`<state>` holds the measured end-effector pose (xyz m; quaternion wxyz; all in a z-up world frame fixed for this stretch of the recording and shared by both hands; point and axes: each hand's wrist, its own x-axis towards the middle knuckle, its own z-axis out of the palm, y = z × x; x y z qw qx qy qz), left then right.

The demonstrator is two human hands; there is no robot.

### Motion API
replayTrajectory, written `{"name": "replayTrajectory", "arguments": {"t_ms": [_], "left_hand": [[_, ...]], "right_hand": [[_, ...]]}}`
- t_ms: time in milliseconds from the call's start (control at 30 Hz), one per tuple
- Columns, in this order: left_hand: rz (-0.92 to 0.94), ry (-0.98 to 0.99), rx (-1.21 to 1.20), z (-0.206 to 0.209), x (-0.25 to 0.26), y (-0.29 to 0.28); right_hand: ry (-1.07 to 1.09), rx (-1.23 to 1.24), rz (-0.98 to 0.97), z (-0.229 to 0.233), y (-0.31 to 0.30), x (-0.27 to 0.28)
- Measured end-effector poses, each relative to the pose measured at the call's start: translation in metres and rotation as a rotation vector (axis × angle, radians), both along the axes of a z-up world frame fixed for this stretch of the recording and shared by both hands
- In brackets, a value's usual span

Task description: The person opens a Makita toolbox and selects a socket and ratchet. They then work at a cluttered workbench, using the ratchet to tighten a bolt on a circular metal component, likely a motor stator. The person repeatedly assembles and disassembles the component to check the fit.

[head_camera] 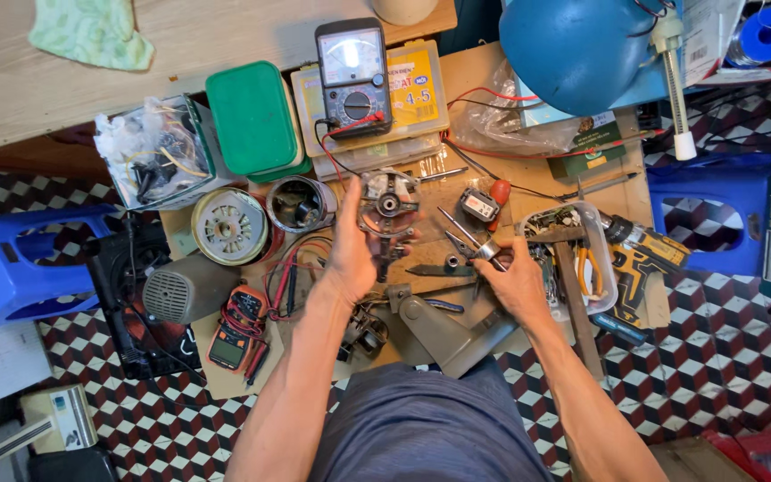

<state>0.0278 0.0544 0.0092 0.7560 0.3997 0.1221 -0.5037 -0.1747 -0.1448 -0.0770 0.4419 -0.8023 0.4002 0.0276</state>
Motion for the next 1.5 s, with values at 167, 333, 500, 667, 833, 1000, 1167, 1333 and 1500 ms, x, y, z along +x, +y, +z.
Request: {"name": "replayTrajectory", "arguments": {"t_ms": [167,333,500,667,833,1000,1167,1333,1500], "left_hand": [[-0.026,0.114,-0.035,0.014,-0.012,-0.037],[0.015,0.084,-0.081,0.026,-0.012,-0.063],[-0.025,0.025,-0.211,0.027,-0.008,-0.089],[-0.034,-0.052,-0.209,0.028,-0.007,-0.109],[0.015,-0.100,-0.156,0.032,-0.004,-0.121],[-0.034,-0.098,-0.144,0.044,-0.001,-0.122],[-0.007,-0.163,-0.080,0.051,0.000,-0.124],[-0.041,-0.114,-0.143,0.044,-0.001,-0.121],[0.067,0.008,-0.105,0.025,-0.033,-0.105]], "right_hand": [[-0.030,-0.201,0.116,-0.017,0.004,0.024],[-0.272,-0.253,0.013,0.019,0.004,0.034],[-0.408,0.243,-0.355,0.096,-0.008,0.052],[-0.472,0.364,-0.294,0.138,-0.026,0.089],[-0.628,0.507,-0.257,0.148,-0.036,0.099],[-0.640,0.558,-0.277,0.147,-0.040,0.099],[-0.690,0.532,-0.252,0.144,-0.040,0.101],[-0.635,0.559,-0.293,0.138,-0.041,0.100],[-0.500,0.491,-0.175,0.122,-0.038,0.084]]}}
